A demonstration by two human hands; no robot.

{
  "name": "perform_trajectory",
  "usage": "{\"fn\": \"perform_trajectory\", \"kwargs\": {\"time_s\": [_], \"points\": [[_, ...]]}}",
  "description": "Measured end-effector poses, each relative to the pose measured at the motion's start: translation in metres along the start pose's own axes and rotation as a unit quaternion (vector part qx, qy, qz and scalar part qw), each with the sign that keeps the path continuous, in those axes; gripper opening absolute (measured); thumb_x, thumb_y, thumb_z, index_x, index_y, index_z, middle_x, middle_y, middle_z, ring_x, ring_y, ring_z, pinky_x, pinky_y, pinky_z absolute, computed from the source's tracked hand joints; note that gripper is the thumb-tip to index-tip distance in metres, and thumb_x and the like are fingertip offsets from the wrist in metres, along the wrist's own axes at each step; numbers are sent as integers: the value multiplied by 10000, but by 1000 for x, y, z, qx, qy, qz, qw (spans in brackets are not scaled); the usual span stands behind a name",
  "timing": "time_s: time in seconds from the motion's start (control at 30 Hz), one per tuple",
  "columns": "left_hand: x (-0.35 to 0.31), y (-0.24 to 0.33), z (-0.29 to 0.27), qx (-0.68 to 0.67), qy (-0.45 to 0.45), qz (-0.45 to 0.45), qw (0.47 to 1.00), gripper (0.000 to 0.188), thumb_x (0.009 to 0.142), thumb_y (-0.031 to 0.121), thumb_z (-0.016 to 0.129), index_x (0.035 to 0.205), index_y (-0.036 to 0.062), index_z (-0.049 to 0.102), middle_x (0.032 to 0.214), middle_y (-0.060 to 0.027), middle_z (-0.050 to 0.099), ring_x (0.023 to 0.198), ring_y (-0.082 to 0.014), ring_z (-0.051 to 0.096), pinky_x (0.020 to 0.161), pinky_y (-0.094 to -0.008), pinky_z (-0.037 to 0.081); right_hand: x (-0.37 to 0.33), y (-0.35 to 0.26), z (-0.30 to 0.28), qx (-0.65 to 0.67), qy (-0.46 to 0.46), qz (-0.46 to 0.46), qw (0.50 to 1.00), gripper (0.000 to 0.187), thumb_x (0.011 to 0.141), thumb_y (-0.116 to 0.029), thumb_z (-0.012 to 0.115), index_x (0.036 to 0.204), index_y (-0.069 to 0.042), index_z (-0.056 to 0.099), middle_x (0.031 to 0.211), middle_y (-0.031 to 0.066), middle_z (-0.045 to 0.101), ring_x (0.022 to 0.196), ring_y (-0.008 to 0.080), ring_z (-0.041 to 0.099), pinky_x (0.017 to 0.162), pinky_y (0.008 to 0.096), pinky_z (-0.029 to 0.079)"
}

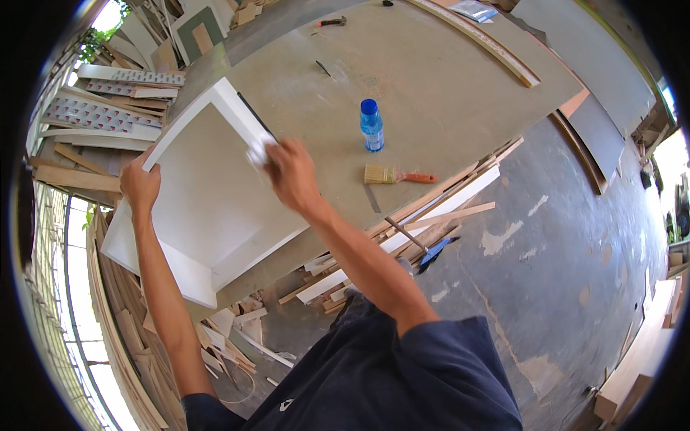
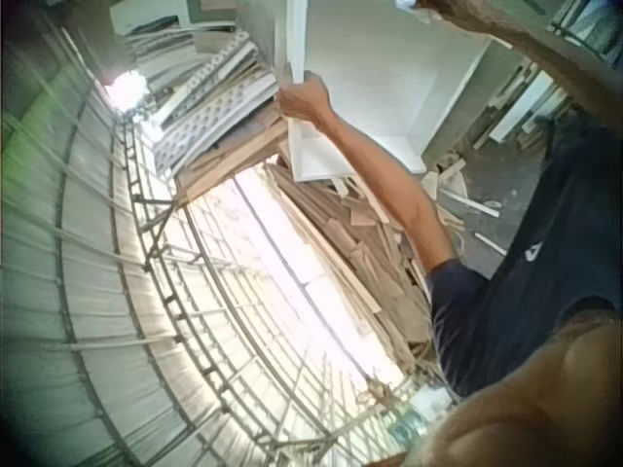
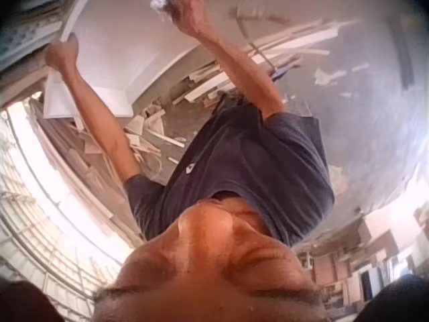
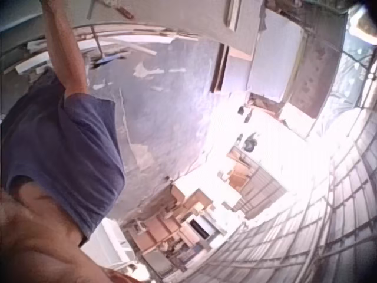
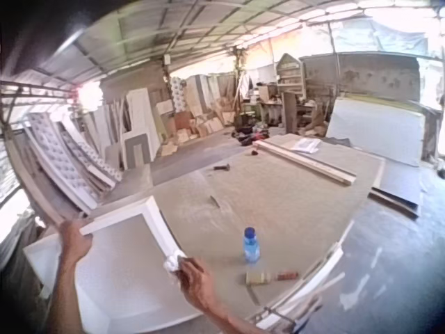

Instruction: The person cleans the interior and exterior surfaces of a small white wooden cabinet using a cloth dampened with liquid from a bottle.

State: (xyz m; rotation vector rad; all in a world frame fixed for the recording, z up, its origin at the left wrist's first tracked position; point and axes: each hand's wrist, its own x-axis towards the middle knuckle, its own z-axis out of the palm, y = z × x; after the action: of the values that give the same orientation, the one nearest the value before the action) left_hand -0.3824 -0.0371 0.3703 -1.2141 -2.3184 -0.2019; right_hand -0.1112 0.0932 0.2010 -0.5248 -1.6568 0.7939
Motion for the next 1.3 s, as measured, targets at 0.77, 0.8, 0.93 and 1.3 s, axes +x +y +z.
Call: {"fn": "perform_trajectory", "kwargs": {"time_s": [0.77, 0.8, 0.93, 1.3], "points": [[-18, -14, -16, -10, 13, -5, 1000, 605, 731, -92, 709, 1278, 166, 733, 1030, -214, 755, 910, -327, 746, 867, -374, 533, -146, 75, -47, 59, -117, 20, 991, 572, 734, 110, 714, 1292, 12, 632, 1194, 165, 676, 926, 346, 616, 824, 438, 524], [-19, -14, -17, -23, 21, 7, 999, 605, 733, -96, 706, 1279, 163, 733, 1048, -208, 755, 932, -326, 748, 873, -372, 535, -172, 86, -58, 47, -148, 44, 987, 570, 744, 108, 711, 1300, 12, 632, 1198, 167, 675, 946, 352, 620, 838, 442, 528], [-27, -15, -22, 25, 47, 50, 997, 603, 736, -109, 696, 1279, 151, 731, 1111, -187, 755, 997, -314, 751, 892, -366, 539, -140, 80, -57, 108, -173, 42, 978, 486, 803, 56, 711, 1281, 9, 632, 1209, 160, 656, 1030, 371, 603, 881, 445, 544], [-12, -15, -17, -37, -2, -38, 999, 559, 755, -64, 717, 1257, 180, 747, 1134, -169, 755, 1024, -323, 739, 948, -380, 517, -45, 48, -8, 183, -43, -35, 982, 602, 707, 98, 747, 1285, -25, 632, 1245, 164, 667, 872, 340, 595, 743, 422, 527]]}}
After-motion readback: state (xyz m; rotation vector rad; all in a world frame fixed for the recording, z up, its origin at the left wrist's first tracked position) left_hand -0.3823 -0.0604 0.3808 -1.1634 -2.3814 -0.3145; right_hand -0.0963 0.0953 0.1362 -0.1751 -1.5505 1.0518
